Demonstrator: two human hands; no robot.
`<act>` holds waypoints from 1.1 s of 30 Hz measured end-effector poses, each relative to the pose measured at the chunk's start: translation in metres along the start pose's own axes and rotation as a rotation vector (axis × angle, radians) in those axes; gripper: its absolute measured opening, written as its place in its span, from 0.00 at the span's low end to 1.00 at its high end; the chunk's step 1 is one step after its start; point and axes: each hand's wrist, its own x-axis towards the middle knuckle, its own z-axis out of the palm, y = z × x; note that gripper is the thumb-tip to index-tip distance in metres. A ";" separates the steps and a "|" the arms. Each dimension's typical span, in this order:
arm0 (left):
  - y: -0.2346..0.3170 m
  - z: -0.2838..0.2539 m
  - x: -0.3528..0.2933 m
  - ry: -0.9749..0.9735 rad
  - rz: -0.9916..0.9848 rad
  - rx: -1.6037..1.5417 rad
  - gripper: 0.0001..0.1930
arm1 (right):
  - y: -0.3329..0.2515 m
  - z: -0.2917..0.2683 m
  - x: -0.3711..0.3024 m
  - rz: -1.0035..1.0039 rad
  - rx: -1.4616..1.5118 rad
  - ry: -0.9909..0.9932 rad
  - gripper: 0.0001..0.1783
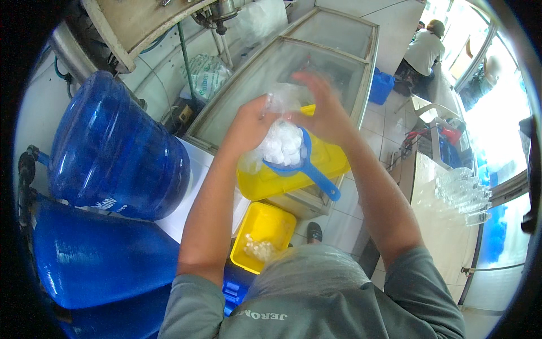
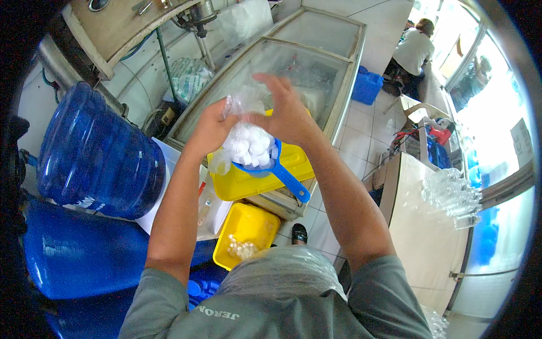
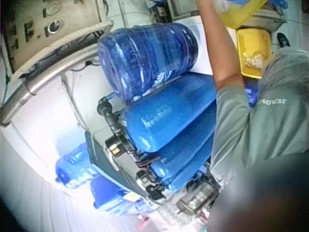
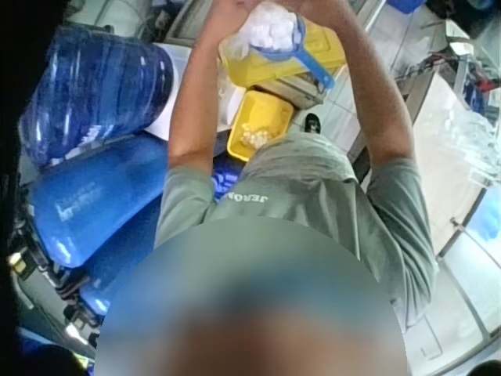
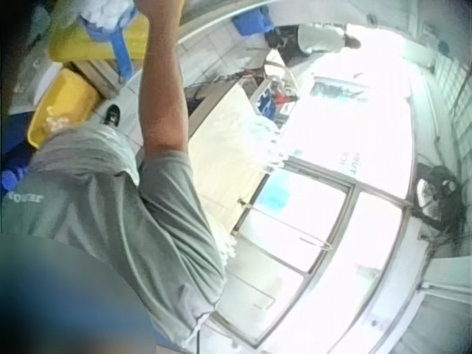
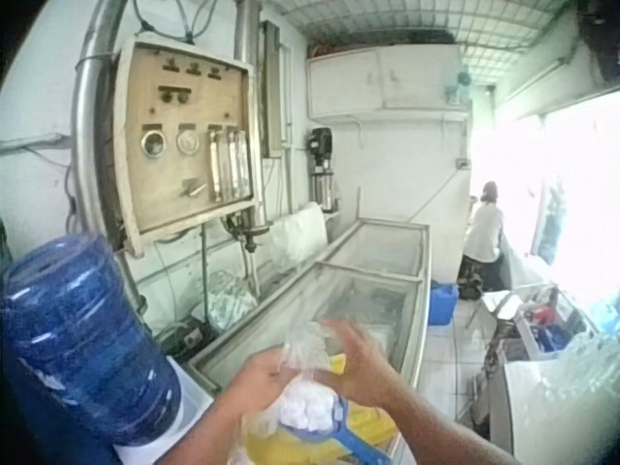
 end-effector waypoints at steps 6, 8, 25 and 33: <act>0.015 -0.005 0.007 0.026 0.030 -0.011 0.17 | -0.002 0.010 -0.012 0.332 -0.023 -0.307 0.27; 0.018 -0.004 0.008 0.006 -0.019 -0.108 0.18 | 0.002 0.012 -0.011 0.320 0.018 -0.283 0.24; -0.035 0.004 -0.013 0.029 -0.062 0.192 0.17 | 0.022 0.026 -0.017 0.829 0.556 -0.112 0.18; -0.019 -0.002 -0.012 0.008 -0.192 -0.168 0.11 | 0.015 0.019 -0.011 0.773 0.463 -0.087 0.19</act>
